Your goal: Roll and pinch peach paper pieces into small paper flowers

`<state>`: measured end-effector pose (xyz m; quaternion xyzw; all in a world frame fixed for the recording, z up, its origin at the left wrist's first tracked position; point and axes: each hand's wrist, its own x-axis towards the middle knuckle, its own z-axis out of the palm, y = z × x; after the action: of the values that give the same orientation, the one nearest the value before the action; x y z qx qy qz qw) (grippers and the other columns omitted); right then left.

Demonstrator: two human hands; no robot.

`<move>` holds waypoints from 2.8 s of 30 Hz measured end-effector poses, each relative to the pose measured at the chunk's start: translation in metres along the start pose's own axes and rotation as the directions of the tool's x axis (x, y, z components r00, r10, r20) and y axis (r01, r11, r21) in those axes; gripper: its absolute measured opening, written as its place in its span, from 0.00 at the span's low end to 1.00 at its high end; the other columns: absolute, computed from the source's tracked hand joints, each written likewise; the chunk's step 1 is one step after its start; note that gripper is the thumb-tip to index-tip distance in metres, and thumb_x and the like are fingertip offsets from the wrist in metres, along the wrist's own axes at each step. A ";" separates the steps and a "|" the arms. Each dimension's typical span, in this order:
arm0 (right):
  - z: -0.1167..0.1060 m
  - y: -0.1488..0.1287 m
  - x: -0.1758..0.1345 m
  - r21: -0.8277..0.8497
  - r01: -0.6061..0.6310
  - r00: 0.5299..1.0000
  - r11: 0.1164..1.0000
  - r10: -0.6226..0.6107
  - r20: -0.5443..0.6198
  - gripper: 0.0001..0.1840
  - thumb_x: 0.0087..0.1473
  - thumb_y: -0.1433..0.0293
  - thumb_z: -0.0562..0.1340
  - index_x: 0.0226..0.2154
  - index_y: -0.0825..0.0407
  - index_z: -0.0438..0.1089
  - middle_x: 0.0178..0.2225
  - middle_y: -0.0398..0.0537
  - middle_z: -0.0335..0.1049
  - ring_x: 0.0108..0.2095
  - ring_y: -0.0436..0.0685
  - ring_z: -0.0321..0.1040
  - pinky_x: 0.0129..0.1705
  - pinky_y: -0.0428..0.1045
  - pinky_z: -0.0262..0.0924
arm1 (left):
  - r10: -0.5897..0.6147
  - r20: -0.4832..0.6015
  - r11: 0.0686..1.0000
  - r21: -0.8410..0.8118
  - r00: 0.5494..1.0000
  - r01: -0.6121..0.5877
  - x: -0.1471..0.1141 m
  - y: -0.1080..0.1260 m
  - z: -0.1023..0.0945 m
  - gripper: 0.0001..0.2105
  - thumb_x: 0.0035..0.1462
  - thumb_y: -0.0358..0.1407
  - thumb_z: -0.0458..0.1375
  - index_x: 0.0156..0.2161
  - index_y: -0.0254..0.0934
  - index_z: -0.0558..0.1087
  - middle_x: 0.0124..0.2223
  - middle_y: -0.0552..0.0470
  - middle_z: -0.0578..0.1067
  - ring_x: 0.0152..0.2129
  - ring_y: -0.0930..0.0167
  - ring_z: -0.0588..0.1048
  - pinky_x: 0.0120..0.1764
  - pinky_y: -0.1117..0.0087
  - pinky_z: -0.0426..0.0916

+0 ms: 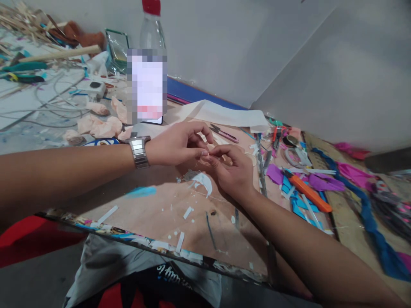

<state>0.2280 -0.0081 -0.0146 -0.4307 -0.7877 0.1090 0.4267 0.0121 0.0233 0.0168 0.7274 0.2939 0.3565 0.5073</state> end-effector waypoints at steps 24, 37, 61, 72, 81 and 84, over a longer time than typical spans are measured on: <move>-0.003 0.002 0.002 -0.022 0.040 0.999 0.999 -0.040 -0.016 0.22 0.59 0.48 0.67 0.33 0.51 0.75 0.33 0.42 0.77 0.36 0.49 0.70 0.47 0.51 0.55 | 0.086 0.272 0.989 0.092 0.958 -0.115 -0.011 0.011 0.001 0.28 0.67 0.38 0.59 0.69 0.36 0.62 0.46 0.45 0.84 0.32 0.76 0.80 0.32 0.80 0.70; -0.004 -0.001 0.002 0.096 -0.006 0.996 0.995 0.015 -0.092 0.14 0.60 0.58 0.69 0.34 0.51 0.75 0.33 0.42 0.75 0.35 0.47 0.69 0.45 0.49 0.60 | -0.062 0.185 0.987 -0.136 0.981 0.088 -0.003 0.011 0.002 0.14 0.68 0.37 0.58 0.53 0.31 0.71 0.40 0.47 0.80 0.31 0.77 0.78 0.35 0.78 0.74; 0.001 -0.003 -0.001 0.301 -0.055 0.996 0.952 0.072 -0.046 0.13 0.57 0.60 0.71 0.33 0.53 0.73 0.30 0.43 0.73 0.32 0.46 0.69 0.37 0.45 0.63 | -0.059 0.200 0.998 -0.024 0.978 0.065 0.000 0.002 -0.002 0.14 0.64 0.43 0.62 0.43 0.32 0.76 0.35 0.48 0.79 0.30 0.76 0.78 0.34 0.77 0.73; 0.001 0.002 -0.006 0.328 -0.034 0.999 0.944 0.044 -0.020 0.11 0.56 0.63 0.73 0.34 0.52 0.75 0.32 0.41 0.73 0.34 0.45 0.70 0.40 0.45 0.63 | -0.062 0.251 0.998 0.030 0.966 0.056 -0.002 0.009 -0.001 0.09 0.66 0.40 0.59 0.41 0.33 0.71 0.33 0.51 0.75 0.28 0.78 0.73 0.31 0.79 0.68; -0.004 -0.007 0.001 0.200 0.112 0.994 0.973 -0.108 -0.034 0.06 0.57 0.70 0.71 0.36 0.51 0.74 0.34 0.40 0.75 0.36 0.45 0.70 0.45 0.46 0.63 | -0.065 0.285 0.996 -0.045 0.956 0.081 -0.003 0.007 -0.001 0.11 0.67 0.41 0.59 0.40 0.33 0.69 0.33 0.52 0.73 0.26 0.79 0.70 0.28 0.80 0.66; -0.004 -0.007 0.002 0.176 0.157 0.987 0.972 -0.149 -0.060 0.07 0.56 0.70 0.72 0.36 0.51 0.75 0.34 0.40 0.75 0.35 0.44 0.69 0.42 0.45 0.63 | -0.057 0.283 0.997 -0.037 0.958 0.070 -0.002 0.008 -0.002 0.10 0.67 0.40 0.58 0.40 0.33 0.69 0.33 0.52 0.73 0.28 0.79 0.71 0.31 0.79 0.67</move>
<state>0.2270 -0.0114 -0.0072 -0.3308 -0.7953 0.1364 0.4894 0.0099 0.0204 0.0244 0.7490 0.2337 0.2397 0.5718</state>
